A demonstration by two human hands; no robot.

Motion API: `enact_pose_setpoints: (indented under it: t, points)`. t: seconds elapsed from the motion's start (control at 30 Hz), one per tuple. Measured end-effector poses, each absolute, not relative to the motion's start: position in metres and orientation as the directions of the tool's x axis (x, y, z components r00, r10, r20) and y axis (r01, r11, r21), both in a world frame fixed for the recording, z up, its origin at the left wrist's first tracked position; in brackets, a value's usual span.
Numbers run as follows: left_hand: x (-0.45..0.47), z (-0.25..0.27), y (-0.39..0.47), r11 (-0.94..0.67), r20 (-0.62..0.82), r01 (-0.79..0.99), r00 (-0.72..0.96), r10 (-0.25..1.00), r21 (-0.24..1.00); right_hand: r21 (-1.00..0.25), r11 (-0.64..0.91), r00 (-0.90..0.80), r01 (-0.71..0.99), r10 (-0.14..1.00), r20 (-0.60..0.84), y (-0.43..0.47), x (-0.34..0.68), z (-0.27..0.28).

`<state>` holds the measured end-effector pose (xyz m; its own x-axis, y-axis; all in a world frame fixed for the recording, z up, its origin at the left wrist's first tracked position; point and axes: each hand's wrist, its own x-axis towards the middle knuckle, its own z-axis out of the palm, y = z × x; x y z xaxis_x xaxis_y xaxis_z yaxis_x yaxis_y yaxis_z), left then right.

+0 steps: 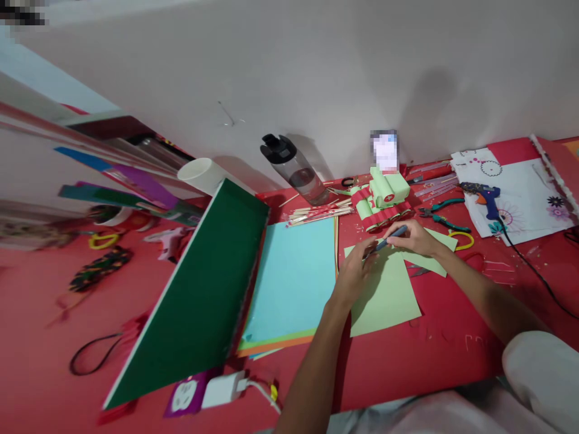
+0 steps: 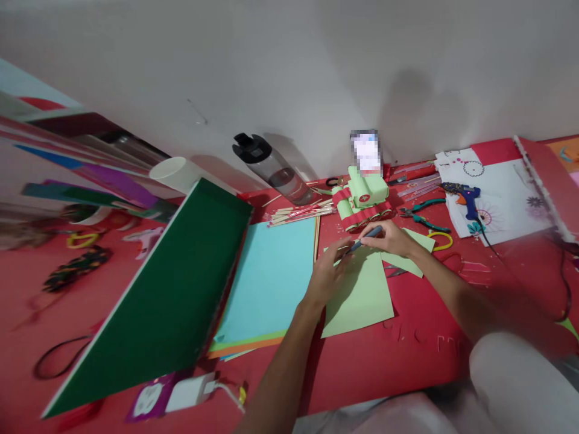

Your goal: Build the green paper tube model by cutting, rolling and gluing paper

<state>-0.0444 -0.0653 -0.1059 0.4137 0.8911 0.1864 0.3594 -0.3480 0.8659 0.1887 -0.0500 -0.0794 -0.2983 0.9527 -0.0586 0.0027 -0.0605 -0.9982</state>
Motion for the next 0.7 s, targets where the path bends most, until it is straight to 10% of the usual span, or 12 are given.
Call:
enact_pose_setpoints:
  t: [0.7]
  points:
    - [-0.0386,-0.0973,-0.0705,-0.371,0.165,0.386,0.472,0.866,0.845,-0.998,0.031,-0.376,0.046,0.926,0.011,-0.0484,0.193,-0.0851]
